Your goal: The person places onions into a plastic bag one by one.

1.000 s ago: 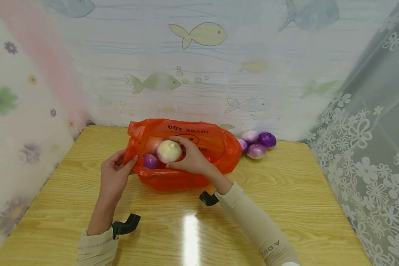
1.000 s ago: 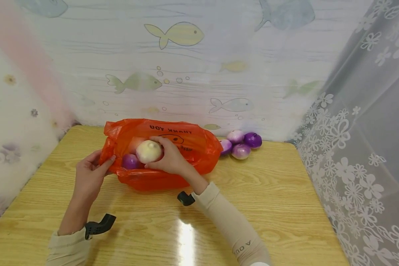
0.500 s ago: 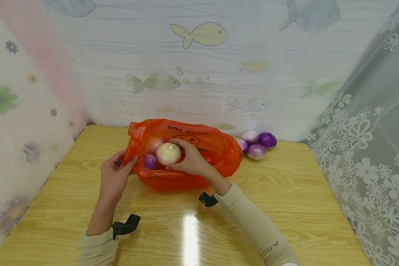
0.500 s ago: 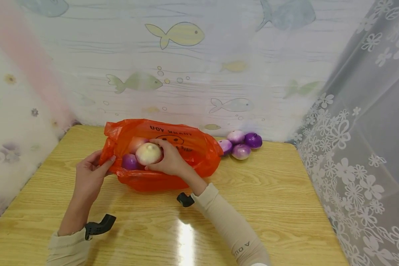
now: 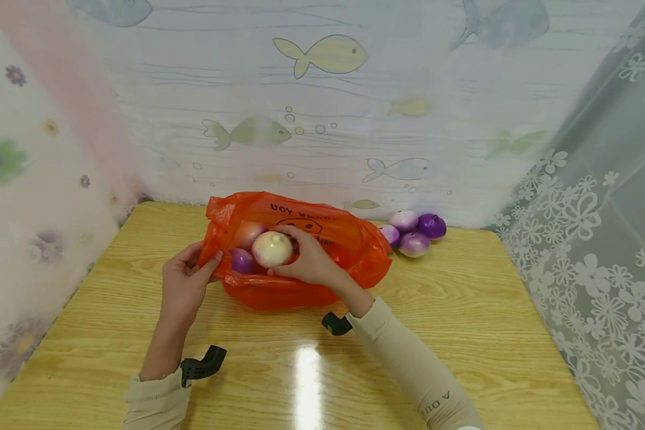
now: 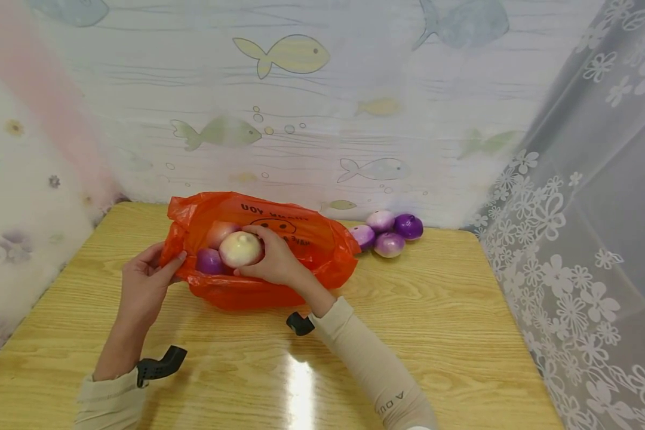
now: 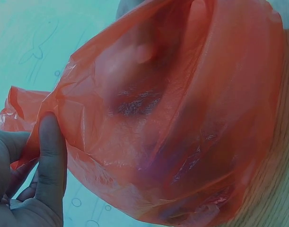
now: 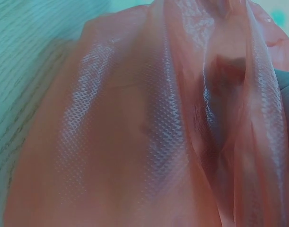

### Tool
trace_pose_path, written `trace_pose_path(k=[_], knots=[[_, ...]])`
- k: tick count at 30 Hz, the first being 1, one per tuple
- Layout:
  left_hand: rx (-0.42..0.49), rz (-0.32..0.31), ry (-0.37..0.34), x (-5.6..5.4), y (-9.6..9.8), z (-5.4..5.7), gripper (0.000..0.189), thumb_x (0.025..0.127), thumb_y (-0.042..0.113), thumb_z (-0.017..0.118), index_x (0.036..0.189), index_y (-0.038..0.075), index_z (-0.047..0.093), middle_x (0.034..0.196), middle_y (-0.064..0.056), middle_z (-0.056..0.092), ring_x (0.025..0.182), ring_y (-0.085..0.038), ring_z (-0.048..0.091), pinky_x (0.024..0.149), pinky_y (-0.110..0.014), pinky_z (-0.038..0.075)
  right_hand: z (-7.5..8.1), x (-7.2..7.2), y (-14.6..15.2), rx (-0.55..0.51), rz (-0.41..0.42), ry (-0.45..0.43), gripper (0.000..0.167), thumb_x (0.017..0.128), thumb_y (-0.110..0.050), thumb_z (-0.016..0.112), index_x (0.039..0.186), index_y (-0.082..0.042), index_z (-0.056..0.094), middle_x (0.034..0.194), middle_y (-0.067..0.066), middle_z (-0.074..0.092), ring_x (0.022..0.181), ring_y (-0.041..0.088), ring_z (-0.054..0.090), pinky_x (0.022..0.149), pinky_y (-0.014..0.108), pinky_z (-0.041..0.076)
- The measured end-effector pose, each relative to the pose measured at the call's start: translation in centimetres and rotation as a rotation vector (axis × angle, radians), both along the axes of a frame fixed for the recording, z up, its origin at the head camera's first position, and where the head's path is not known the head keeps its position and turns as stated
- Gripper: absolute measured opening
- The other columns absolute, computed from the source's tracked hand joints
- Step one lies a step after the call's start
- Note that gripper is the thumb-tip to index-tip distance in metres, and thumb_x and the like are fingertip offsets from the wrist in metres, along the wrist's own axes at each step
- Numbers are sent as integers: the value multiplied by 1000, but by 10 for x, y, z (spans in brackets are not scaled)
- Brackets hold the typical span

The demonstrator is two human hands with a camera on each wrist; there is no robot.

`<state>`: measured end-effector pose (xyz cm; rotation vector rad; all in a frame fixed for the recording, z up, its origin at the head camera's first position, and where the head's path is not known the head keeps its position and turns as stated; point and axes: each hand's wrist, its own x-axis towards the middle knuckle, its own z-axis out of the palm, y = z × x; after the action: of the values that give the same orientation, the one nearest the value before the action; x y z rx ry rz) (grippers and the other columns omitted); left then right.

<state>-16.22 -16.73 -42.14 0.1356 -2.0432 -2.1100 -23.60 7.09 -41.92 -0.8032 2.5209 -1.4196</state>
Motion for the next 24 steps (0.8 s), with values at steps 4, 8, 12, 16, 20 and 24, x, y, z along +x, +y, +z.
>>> trace_pose_path(k=[4,8,12,16,20,24], knots=[[7,-1,10,0,0,0,35,97,10,69,131,0,63,108,6,71,85,-5,73,73,-20,61,0,0,1,-5,4,-5,76,81,-17,87,145,-5,49,138,11,59,117,26,59,101,37,54],[36,-6,18,0,0,0,32,97,9,69,128,2,64,107,5,72,84,-5,73,72,-20,61,-1,0,2,-14,1,-25,75,83,-17,85,147,-4,47,142,16,56,124,33,58,106,43,52],[57,-9,25,1,0,0,29,96,8,69,125,5,66,106,4,72,84,-5,73,72,-20,61,1,2,4,-30,-7,-43,76,84,-18,85,148,-4,46,147,16,53,130,36,55,109,48,50],[54,-6,28,0,0,0,29,96,7,69,125,5,66,106,5,72,84,-5,73,72,-20,61,5,7,5,-54,-10,-51,75,84,-17,85,148,-5,47,146,16,54,129,36,54,107,50,50],[37,9,20,0,0,0,32,97,8,69,128,2,64,106,5,71,84,-5,73,72,-20,61,10,13,8,-97,-9,-51,71,86,-17,83,147,-8,49,145,11,55,130,36,54,107,49,50],[39,25,5,0,1,1,34,97,8,68,130,1,62,106,5,70,86,-5,73,72,-20,61,20,23,14,-157,0,-28,63,87,-16,82,144,-12,54,142,4,59,127,33,56,106,51,50]])
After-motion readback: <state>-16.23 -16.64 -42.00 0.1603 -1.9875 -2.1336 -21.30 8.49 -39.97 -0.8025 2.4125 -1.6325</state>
